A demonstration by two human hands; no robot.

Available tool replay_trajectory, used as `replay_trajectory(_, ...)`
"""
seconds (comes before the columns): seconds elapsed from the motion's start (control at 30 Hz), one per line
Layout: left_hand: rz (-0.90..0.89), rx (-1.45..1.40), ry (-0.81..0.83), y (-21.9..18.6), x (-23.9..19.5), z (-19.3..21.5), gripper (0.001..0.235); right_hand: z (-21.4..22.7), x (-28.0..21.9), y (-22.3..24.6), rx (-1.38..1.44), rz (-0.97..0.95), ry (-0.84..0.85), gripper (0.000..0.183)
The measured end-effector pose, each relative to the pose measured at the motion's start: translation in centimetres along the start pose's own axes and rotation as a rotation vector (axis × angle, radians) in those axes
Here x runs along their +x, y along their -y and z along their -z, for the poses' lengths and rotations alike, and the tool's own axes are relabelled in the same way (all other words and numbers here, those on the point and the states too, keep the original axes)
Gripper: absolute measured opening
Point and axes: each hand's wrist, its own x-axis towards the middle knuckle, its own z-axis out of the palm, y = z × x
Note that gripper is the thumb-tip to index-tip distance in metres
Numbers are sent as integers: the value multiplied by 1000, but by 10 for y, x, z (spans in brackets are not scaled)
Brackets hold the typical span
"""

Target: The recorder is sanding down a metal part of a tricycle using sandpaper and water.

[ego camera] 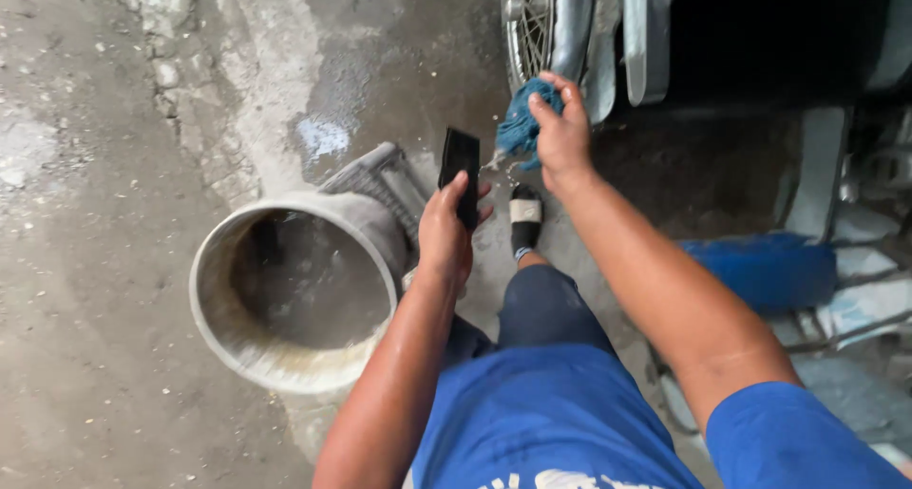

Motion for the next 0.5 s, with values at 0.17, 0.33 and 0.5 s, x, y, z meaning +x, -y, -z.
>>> replay_trajectory(0.17, 0, 67, -212, 69, 53, -11, 43, 40, 145, 42, -281, -36, -64, 39)
replay_trajectory(0.33, 89, 102, -339, 115, 70, -12, 41, 110, 312, -52, -740, 233, -33, 26)
replay_trajectory(0.5, 172, 23, -399, 155, 116, 22, 38, 103, 304, -111, -1312, 507, 5, 52)
